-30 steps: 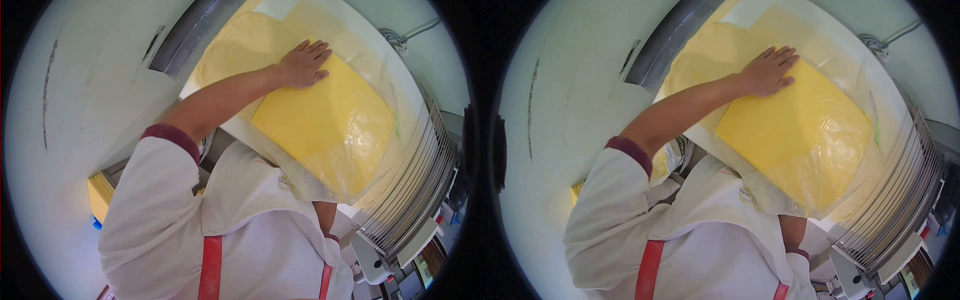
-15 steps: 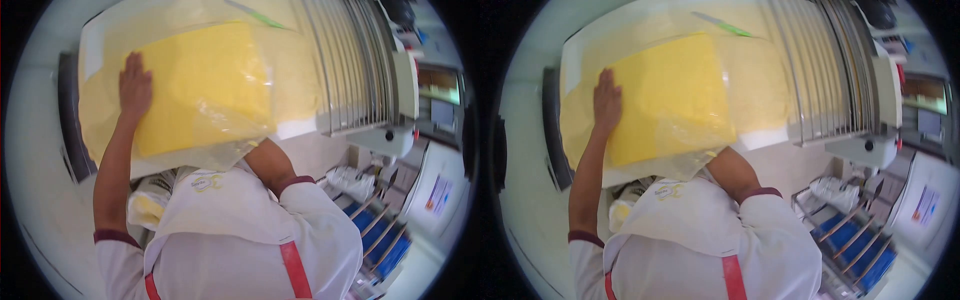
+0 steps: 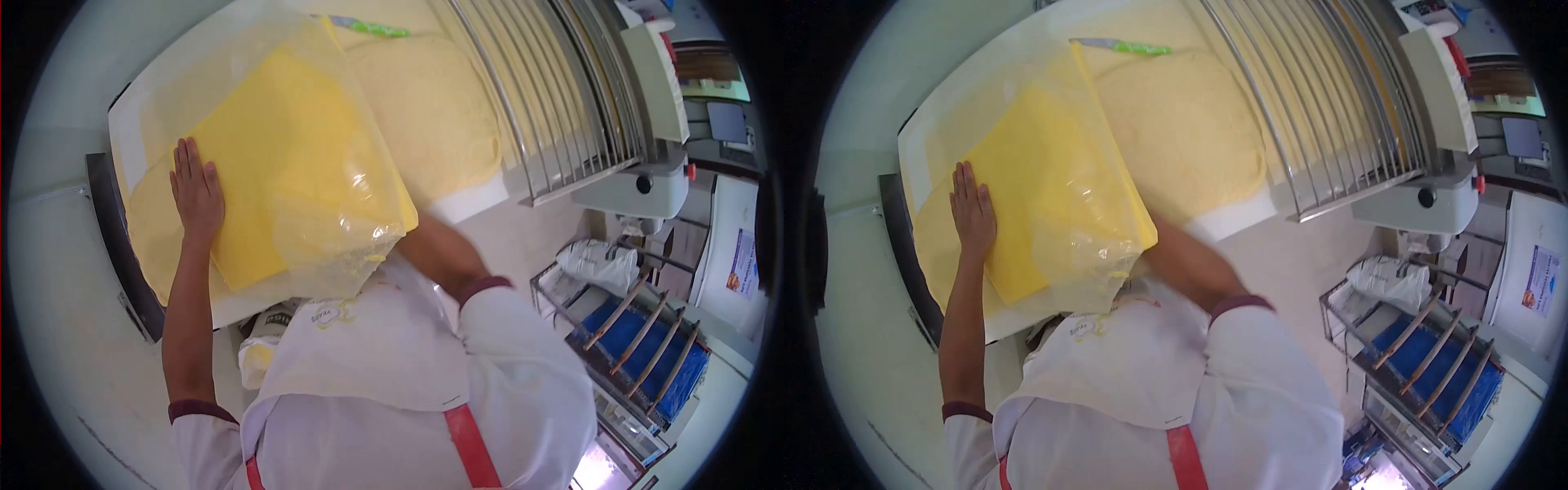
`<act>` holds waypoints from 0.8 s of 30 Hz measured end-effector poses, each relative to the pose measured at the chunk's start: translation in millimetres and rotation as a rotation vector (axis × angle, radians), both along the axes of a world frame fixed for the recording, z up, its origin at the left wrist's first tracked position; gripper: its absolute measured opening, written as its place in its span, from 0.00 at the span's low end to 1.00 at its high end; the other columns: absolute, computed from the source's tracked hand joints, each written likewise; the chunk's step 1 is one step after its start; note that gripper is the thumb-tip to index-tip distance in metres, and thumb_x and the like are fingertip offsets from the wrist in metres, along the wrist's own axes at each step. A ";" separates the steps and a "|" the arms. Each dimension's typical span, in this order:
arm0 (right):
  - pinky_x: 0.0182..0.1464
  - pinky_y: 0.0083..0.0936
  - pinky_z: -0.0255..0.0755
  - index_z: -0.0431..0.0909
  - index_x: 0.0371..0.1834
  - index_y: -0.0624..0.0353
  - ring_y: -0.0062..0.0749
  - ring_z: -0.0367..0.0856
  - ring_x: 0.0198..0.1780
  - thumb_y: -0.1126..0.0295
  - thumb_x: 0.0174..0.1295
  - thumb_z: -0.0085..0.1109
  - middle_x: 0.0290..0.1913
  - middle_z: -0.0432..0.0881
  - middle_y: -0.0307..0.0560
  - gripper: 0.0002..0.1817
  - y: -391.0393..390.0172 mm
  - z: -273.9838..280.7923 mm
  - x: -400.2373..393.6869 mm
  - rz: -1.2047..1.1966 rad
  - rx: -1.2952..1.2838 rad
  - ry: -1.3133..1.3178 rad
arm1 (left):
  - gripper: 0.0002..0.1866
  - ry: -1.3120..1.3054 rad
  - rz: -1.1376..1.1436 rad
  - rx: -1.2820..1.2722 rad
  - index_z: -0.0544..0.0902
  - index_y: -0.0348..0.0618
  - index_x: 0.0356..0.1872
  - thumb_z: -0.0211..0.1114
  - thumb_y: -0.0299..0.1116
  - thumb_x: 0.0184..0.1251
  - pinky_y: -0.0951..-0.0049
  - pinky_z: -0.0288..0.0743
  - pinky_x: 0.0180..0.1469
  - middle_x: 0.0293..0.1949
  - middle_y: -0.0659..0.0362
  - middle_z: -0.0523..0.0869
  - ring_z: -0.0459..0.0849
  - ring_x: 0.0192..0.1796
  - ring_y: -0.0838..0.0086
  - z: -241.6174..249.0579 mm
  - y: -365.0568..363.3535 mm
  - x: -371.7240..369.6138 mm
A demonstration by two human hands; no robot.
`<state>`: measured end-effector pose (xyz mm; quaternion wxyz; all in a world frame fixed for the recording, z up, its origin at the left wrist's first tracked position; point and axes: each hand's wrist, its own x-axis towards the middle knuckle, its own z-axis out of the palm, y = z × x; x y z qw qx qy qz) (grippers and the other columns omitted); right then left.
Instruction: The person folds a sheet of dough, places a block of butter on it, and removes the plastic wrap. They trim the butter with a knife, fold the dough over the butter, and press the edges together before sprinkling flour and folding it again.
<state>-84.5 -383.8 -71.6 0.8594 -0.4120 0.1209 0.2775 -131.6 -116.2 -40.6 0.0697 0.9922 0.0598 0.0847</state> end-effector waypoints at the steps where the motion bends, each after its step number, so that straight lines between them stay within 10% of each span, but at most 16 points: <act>1: 0.71 0.43 0.53 0.63 0.70 0.62 0.40 0.62 0.69 0.49 0.75 0.30 0.69 0.67 0.53 0.32 -20.0 6.6 28.4 -0.062 0.061 -0.093 | 0.31 0.016 -0.006 0.010 0.52 0.45 0.76 0.33 0.49 0.79 0.49 0.43 0.75 0.77 0.52 0.52 0.49 0.78 0.58 2.8 0.4 -3.5; 7: 0.62 0.35 0.64 0.67 0.65 0.60 0.37 0.72 0.60 0.46 0.73 0.38 0.60 0.75 0.48 0.30 -193.7 98.3 44.9 -0.407 -0.325 -0.475 | 0.31 0.001 0.009 0.079 0.52 0.41 0.75 0.41 0.45 0.77 0.49 0.42 0.75 0.76 0.46 0.51 0.48 0.78 0.56 2.1 -16.3 -2.0; 15: 0.41 0.33 0.74 0.75 0.47 0.63 0.38 0.81 0.38 0.56 0.60 0.64 0.38 0.82 0.49 0.22 -137.2 99.1 -19.1 0.083 -1.440 -0.545 | 0.30 0.275 -1.074 -0.203 0.66 0.47 0.71 0.53 0.42 0.67 0.49 0.43 0.75 0.73 0.56 0.63 0.53 0.77 0.67 32.1 -209.9 -19.7; 20: 0.33 0.38 0.71 0.75 0.27 0.61 0.46 0.79 0.28 0.61 0.59 0.63 0.23 0.78 0.49 0.15 -157.1 103.3 -37.6 0.395 -1.552 -0.452 | 0.33 0.294 -1.384 -0.189 0.60 0.48 0.74 0.51 0.47 0.70 0.52 0.39 0.77 0.74 0.59 0.61 0.54 0.77 0.73 29.5 -208.6 0.5; 24: 0.30 0.39 0.69 0.75 0.23 0.61 0.51 0.76 0.25 0.65 0.60 0.60 0.20 0.76 0.51 0.12 -158.8 107.6 -46.5 0.408 -1.408 -0.532 | 0.33 0.318 -1.131 -0.180 0.58 0.47 0.74 0.50 0.48 0.72 0.53 0.42 0.77 0.75 0.56 0.60 0.56 0.76 0.66 32.1 -169.3 91.1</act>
